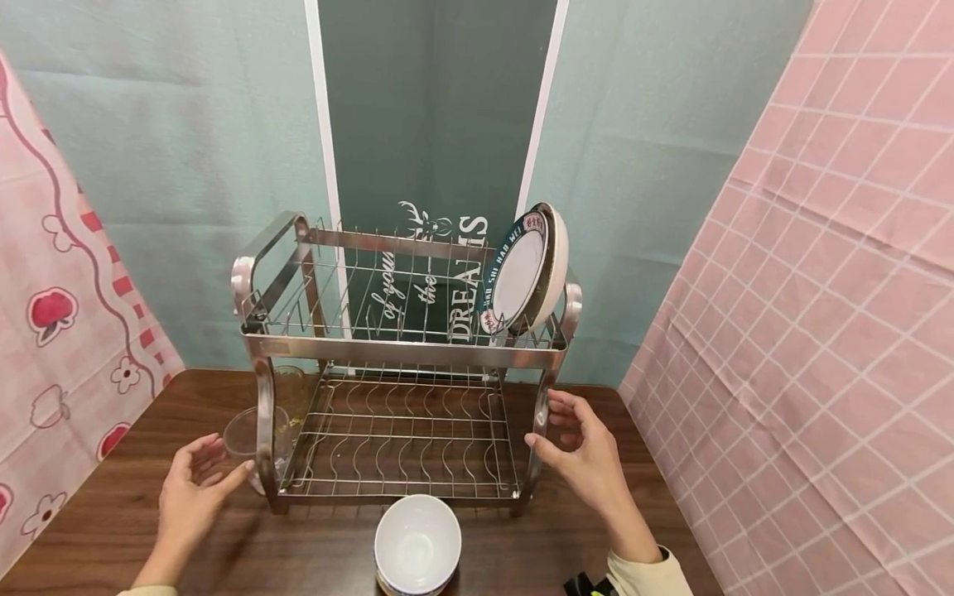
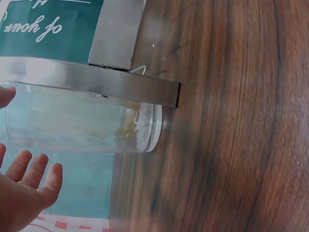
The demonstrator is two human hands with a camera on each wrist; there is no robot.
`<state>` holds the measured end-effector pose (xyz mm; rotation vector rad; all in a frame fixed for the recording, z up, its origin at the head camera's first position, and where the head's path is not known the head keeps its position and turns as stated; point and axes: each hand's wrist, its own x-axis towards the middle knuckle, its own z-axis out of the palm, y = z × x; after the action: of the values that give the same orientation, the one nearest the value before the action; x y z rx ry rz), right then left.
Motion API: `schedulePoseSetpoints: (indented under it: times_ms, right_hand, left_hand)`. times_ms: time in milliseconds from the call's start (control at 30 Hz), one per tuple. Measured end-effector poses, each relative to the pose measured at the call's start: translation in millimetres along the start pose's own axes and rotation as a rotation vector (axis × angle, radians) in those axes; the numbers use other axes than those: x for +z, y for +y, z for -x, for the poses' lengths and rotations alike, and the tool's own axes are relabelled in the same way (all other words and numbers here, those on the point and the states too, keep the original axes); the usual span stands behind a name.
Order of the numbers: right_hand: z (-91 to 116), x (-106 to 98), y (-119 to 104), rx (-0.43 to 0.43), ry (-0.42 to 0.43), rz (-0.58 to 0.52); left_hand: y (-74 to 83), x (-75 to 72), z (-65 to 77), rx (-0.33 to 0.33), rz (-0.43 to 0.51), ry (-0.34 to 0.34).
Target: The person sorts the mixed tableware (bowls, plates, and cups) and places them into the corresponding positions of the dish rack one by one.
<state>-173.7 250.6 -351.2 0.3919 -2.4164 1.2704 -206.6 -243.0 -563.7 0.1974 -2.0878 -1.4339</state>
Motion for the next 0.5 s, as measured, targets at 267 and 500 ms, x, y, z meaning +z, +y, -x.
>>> schedulePoseSetpoints:
  times_ms: [267, 500]
  right_hand:
    - [8.5, 7.5, 11.9, 0.048, -0.017, -0.023]
    - [17.5, 13.3, 21.3, 0.101, -0.014, -0.069]
  left_hand:
    - [31.6, -7.2, 1.4, -0.013, 0.076, -0.063]
    - [50.0, -6.7, 4.6, -0.037, 0.075, -0.048]
